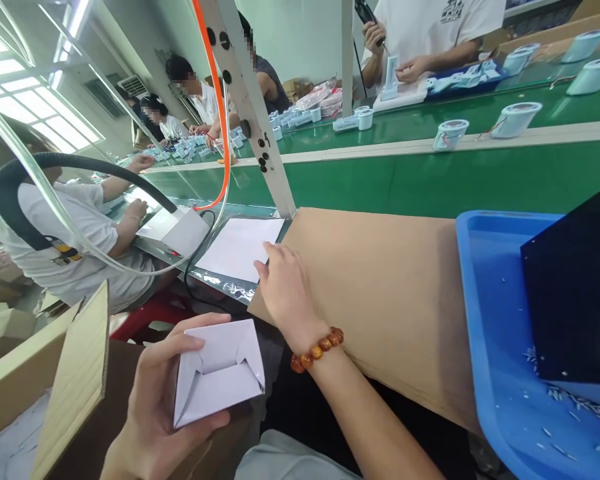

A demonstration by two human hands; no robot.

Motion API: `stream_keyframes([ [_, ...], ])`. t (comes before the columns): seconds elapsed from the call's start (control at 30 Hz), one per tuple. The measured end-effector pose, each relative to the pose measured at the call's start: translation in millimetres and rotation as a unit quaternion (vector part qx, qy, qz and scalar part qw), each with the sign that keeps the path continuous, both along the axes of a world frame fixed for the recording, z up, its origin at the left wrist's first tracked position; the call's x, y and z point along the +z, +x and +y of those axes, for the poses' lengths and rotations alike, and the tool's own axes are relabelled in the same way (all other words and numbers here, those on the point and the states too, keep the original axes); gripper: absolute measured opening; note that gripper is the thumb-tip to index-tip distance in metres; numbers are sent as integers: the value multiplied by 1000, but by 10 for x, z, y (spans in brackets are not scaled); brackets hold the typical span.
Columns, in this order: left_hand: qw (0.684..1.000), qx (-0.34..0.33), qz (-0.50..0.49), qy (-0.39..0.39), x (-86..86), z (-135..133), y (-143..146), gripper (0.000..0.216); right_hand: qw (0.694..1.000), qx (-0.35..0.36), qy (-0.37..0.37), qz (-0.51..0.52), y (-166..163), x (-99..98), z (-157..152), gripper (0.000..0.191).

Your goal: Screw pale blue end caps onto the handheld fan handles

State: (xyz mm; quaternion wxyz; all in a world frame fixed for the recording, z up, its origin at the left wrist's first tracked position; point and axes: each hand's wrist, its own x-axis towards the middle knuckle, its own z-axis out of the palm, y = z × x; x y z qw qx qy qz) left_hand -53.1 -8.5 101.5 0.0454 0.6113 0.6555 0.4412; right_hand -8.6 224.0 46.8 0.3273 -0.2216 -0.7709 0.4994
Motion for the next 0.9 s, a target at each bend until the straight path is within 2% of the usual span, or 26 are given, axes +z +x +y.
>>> stream_keyframes([
  [0.07, 999, 4, 47, -1, -6, -7, -5, 70, 998, 31, -57, 17, 130, 72, -63, 35],
  [0.17, 997, -13, 71, 5, -62, 12, -18, 68, 981, 101, -162, 31, 643, 159, -197, 54],
  [0.2, 998, -21, 63, 10, -90, 27, -17, 69, 971, 136, -196, 16, 829, 174, -230, 54],
  [0.23, 998, -29, 52, 14, -118, 45, -12, 69, 960, 161, -231, -5, 995, 181, -254, 46],
  [0.3, 999, -41, 33, 11, -165, 90, 8, 69, 939, 191, -280, -51, 1228, 172, -288, 41],
  [0.4, 998, -52, 39, -11, -187, 163, 45, 57, 916, 212, -329, -86, 1333, 137, -334, 46],
  [0.53, 995, -62, 78, -16, -164, 252, 88, 45, 878, 220, -417, -81, 1319, 132, -412, 63],
  [0.77, 989, -51, 138, -6, -171, 329, 185, 41, 903, 160, -388, -92, 1399, 136, -522, 71],
  [0.83, 990, -49, 134, -13, -167, 328, 193, 43, 924, 146, -341, -95, 1415, 115, -536, 72],
  [0.9, 990, -44, 134, -13, -156, 328, 190, 43, 955, 108, -258, -104, 1434, 88, -539, 67],
])
